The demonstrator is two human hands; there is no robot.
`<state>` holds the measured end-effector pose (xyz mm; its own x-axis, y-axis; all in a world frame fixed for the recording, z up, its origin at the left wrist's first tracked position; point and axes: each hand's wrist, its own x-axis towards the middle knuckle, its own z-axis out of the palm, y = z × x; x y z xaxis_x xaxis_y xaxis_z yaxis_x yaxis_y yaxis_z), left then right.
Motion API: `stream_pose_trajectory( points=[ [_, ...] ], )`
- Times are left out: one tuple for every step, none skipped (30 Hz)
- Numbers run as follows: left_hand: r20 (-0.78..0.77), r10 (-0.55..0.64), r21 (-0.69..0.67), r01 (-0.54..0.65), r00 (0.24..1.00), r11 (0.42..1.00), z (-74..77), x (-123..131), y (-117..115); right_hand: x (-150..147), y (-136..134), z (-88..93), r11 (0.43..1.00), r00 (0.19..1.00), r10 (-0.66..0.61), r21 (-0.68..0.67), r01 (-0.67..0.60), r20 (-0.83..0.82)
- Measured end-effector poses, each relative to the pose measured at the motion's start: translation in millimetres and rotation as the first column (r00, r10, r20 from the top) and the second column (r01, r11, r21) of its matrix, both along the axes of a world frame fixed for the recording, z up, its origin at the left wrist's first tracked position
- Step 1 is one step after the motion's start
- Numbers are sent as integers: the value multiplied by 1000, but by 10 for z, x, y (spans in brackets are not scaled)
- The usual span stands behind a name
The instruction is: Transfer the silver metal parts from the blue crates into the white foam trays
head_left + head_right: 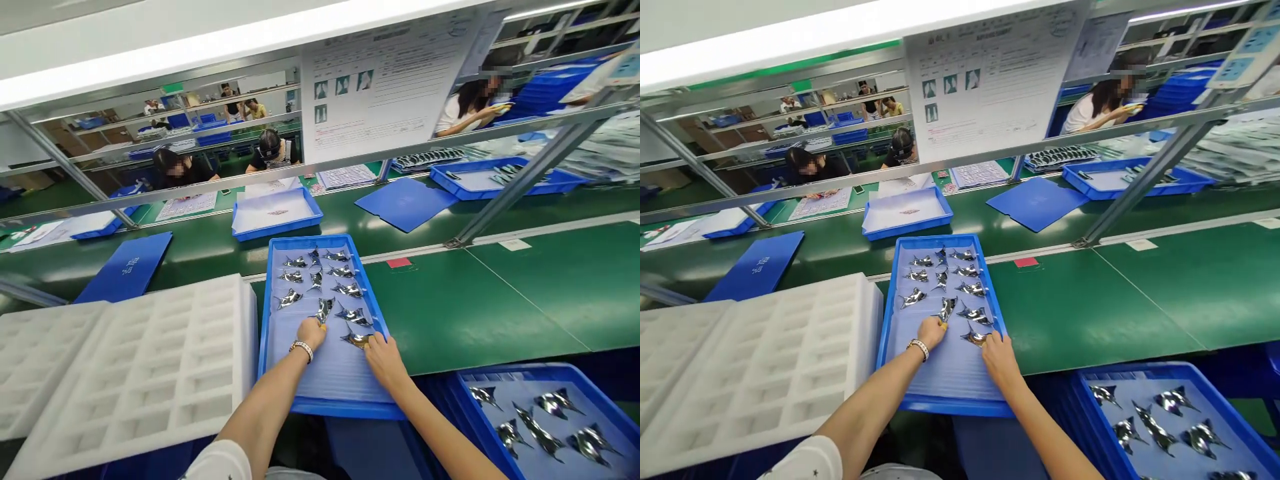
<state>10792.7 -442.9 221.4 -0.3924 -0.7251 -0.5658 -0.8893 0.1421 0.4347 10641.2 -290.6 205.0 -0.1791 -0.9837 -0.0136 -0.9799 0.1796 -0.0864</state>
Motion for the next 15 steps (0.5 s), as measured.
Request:
stream_pose_trajectory(
  points=[
    [-5,-1,-6,1,1000,1000,49,31,-11,-8,9,13,999,999,29,26,-29,-28],
    [-11,2,-12,-2,1000,1000,117,82,-30,-24,33,22,996,996,68,53,-65,-64],
    [-19,3,-24,-3,1000,1000,202,158,-60,-49,70,27,993,989,110,61,-105,-96],
    [-31,-6,-48,5,999,999,306,266,-104,-85,116,25,988,981,153,46,-148,-120],
    [-51,-27,-88,22,998,996,428,410,-162,-128,162,17,981,971,193,14,-193,-139],
    [-79,-57,-146,45,995,988,564,597,-232,-169,199,7,971,961,229,-36,-237,-153],
    [-114,-90,-217,64,989,974,713,828,-309,-192,216,2,956,954,257,-103,-274,-156],
    [-152,-117,-293,69,981,954,868,1102,-384,-181,207,12,934,948,284,-183,-307,-141],
    [-193,-128,-362,51,973,931,1025,1414,-451,-116,171,47,906,943,315,-263,-332,-107],
    [-240,-114,-413,5,964,911,1174,1756,-501,16,108,115,874,933,356,-332,-354,-55],
    [-290,-85,-446,-56,953,893,1308,2116,-532,221,22,219,846,912,410,-379,-375,13],
    [-344,-45,-461,-127,938,878,1417,2480,-540,494,-84,357,825,877,471,-397,-402,90],
    [-398,4,-457,-203,917,866,1495,2836,-526,822,-207,518,807,829,534,-394,-440,167],
    [-451,64,-435,-282,890,855,1537,3172,-490,1184,-340,692,796,776,583,-356,-489,238],
    [-497,135,-392,-360,857,847,1543,3481,-435,1555,-476,862,775,722,627,-319,-545,291]
  ],
)
